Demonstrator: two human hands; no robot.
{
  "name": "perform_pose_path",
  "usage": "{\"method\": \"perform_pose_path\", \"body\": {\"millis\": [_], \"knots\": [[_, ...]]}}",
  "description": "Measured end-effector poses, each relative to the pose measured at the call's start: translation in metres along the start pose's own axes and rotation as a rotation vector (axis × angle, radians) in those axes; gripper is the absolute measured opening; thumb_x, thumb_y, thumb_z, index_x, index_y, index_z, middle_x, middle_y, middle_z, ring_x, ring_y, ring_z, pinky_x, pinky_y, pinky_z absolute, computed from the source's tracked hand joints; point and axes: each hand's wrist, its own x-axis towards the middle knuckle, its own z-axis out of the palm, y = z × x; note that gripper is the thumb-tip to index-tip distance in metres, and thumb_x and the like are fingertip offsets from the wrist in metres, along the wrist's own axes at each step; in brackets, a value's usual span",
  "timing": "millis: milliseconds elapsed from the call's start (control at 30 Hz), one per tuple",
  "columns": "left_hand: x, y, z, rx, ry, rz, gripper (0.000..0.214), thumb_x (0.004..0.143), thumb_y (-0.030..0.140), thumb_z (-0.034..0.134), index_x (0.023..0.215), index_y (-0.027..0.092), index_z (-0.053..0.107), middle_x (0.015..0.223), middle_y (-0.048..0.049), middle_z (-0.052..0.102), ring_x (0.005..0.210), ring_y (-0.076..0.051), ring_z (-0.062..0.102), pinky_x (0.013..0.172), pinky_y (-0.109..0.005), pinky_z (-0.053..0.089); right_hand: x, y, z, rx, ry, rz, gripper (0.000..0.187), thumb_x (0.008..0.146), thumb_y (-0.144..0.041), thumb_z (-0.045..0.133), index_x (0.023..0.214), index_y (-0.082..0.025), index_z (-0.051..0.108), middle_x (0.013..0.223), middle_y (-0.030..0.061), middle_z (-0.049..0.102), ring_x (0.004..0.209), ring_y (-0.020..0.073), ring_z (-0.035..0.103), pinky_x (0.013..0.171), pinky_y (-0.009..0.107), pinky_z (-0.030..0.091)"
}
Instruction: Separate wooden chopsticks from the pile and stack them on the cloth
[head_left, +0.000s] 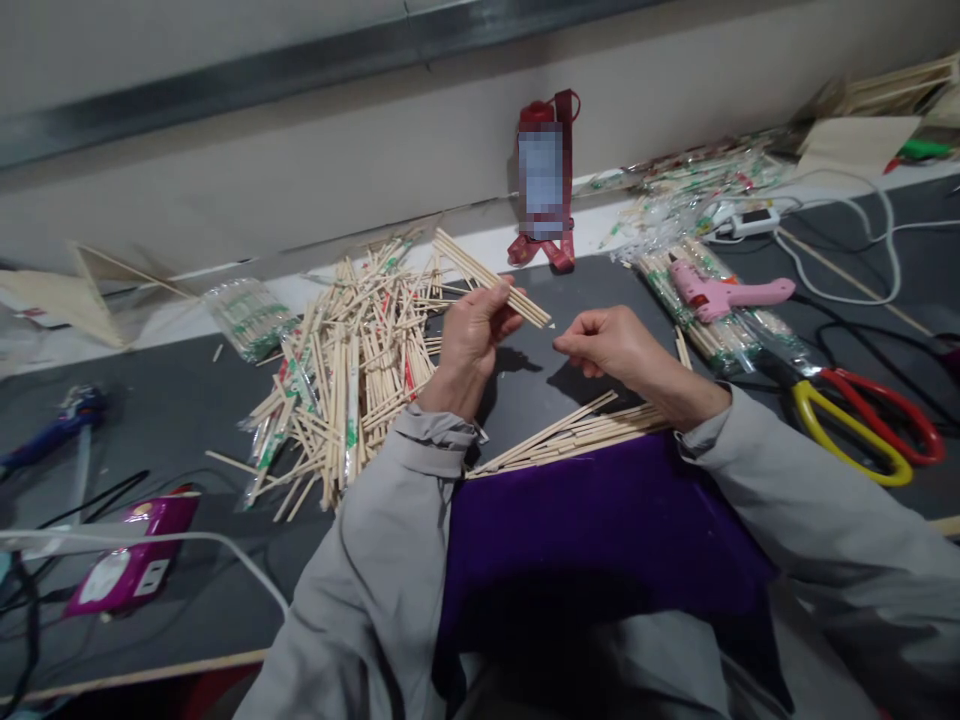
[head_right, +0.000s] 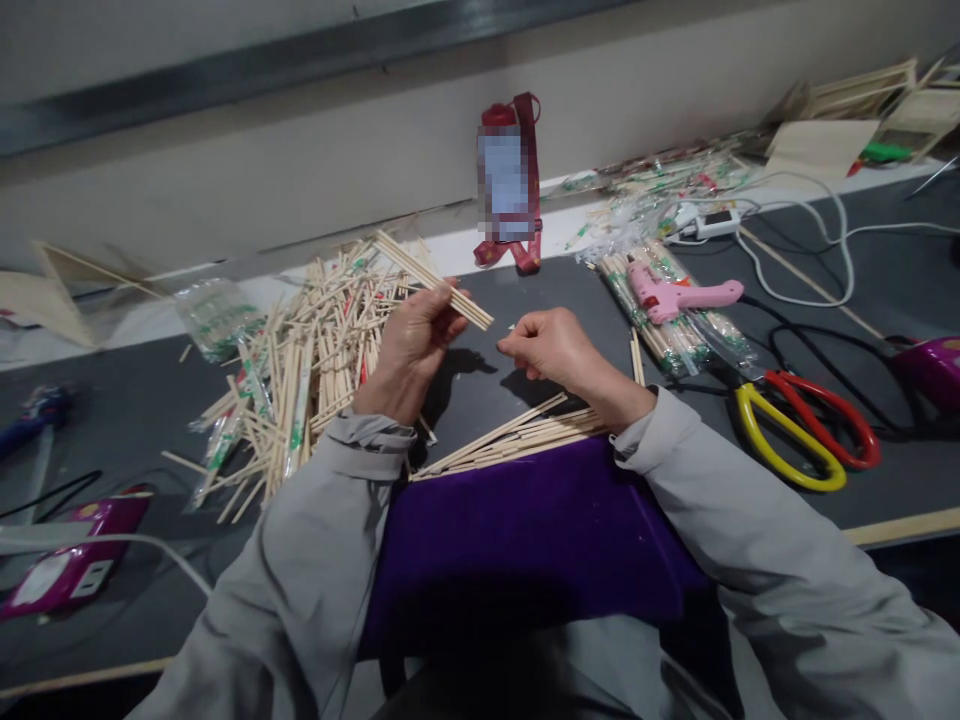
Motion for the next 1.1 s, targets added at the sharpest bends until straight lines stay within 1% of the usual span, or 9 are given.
{"method": "perform_pose_path", "body": {"millis": [133, 233, 300, 433, 567, 667, 833, 1000, 1100], "knots": [[0.009, 0.033, -0.018, 0.029, 0.105, 0.210, 0.015, 0.072, 0.029, 0.078, 0.080, 0.020, 0.070, 0.073, 0.0014, 0.070, 0.062, -0.006, 0.064, 0.052, -0.014, 0.052, 0.007, -0.016, -0.036, -0.389, 0.202, -0.201, 0.015, 0.079, -0.025, 0.061, 0.071, -0.014, 0.069, 0.056, 0.0017, 0.063, 0.049, 0.0124, 0.057, 0.051, 0.025, 0.042], [0.008, 0.052, -0.025, 0.054, 0.163, 0.285, 0.010, 0.075, 0.029, 0.076, 0.082, 0.026, 0.070, 0.074, 0.0027, 0.070, 0.068, -0.008, 0.065, 0.055, -0.014, 0.053, 0.025, -0.028, -0.049, -0.795, 0.326, -0.309, 0.021, 0.082, -0.016, 0.055, 0.089, -0.015, 0.075, 0.079, 0.0081, 0.071, 0.076, 0.0213, 0.066, 0.071, 0.033, 0.046], [0.006, 0.059, -0.025, 0.080, 0.173, 0.316, 0.005, 0.078, 0.028, 0.074, 0.082, 0.027, 0.071, 0.077, 0.0029, 0.071, 0.069, -0.008, 0.065, 0.056, -0.014, 0.053, 0.036, -0.032, -0.035, -0.960, 0.171, -0.281, 0.024, 0.084, -0.017, 0.055, 0.098, -0.016, 0.074, 0.095, 0.0114, 0.072, 0.089, 0.0251, 0.066, 0.077, 0.035, 0.046], [0.002, 0.063, -0.023, 0.102, 0.174, 0.362, 0.004, 0.082, 0.028, 0.070, 0.083, 0.024, 0.071, 0.083, 0.0015, 0.072, 0.067, -0.007, 0.065, 0.055, -0.012, 0.052, 0.041, -0.029, 0.031, -1.146, -0.316, -0.387, 0.028, 0.086, -0.023, 0.057, 0.110, -0.019, 0.069, 0.112, 0.0133, 0.066, 0.091, 0.0244, 0.064, 0.074, 0.034, 0.047], [0.001, 0.064, -0.023, 0.108, 0.185, 0.344, 0.006, 0.081, 0.029, 0.070, 0.085, 0.023, 0.071, 0.082, 0.0012, 0.072, 0.067, -0.007, 0.065, 0.054, -0.011, 0.051, 0.041, -0.025, 0.090, -1.204, -0.420, -0.607, 0.031, 0.089, -0.023, 0.051, 0.116, -0.015, 0.065, 0.121, 0.0166, 0.061, 0.102, 0.0277, 0.060, 0.081, 0.038, 0.048], [-0.001, 0.067, -0.022, 0.104, 0.177, 0.339, 0.009, 0.081, 0.029, 0.070, 0.085, 0.022, 0.070, 0.082, 0.0006, 0.071, 0.068, -0.007, 0.066, 0.055, -0.012, 0.052, 0.049, -0.027, 0.110, -1.181, -0.436, -0.630, 0.032, 0.089, -0.022, 0.048, 0.115, -0.013, 0.064, 0.119, 0.0171, 0.063, 0.104, 0.0273, 0.059, 0.085, 0.037, 0.047], [-0.003, 0.072, -0.021, 0.073, 0.205, 0.347, 0.008, 0.081, 0.026, 0.070, 0.087, 0.020, 0.070, 0.082, -0.0008, 0.070, 0.067, -0.008, 0.065, 0.055, -0.013, 0.052, 0.078, -0.027, 0.100, -1.151, -0.438, -0.652, 0.028, 0.089, -0.022, 0.047, 0.107, -0.016, 0.068, 0.113, 0.0127, 0.067, 0.103, 0.0240, 0.061, 0.084, 0.033, 0.046], [-0.001, 0.074, -0.023, 0.055, 0.152, 0.382, 0.005, 0.084, 0.022, 0.066, 0.082, 0.020, 0.070, 0.077, 0.0009, 0.070, 0.061, -0.006, 0.063, 0.051, -0.013, 0.051, 0.118, -0.019, 0.079, -1.126, -0.164, -0.376, 0.032, 0.091, -0.024, 0.043, 0.112, -0.011, 0.064, 0.119, 0.0202, 0.062, 0.107, 0.0306, 0.059, 0.086, 0.038, 0.046], [-0.001, 0.072, -0.023, 0.070, 0.163, 0.359, 0.007, 0.082, 0.027, 0.070, 0.087, 0.022, 0.070, 0.077, 0.0016, 0.071, 0.066, -0.008, 0.065, 0.052, -0.012, 0.051, 0.129, -0.014, 0.088, -1.109, -0.162, -0.342, 0.036, 0.091, -0.026, 0.045, 0.120, -0.009, 0.058, 0.124, 0.0214, 0.059, 0.113, 0.0318, 0.056, 0.092, 0.041, 0.044]]}}
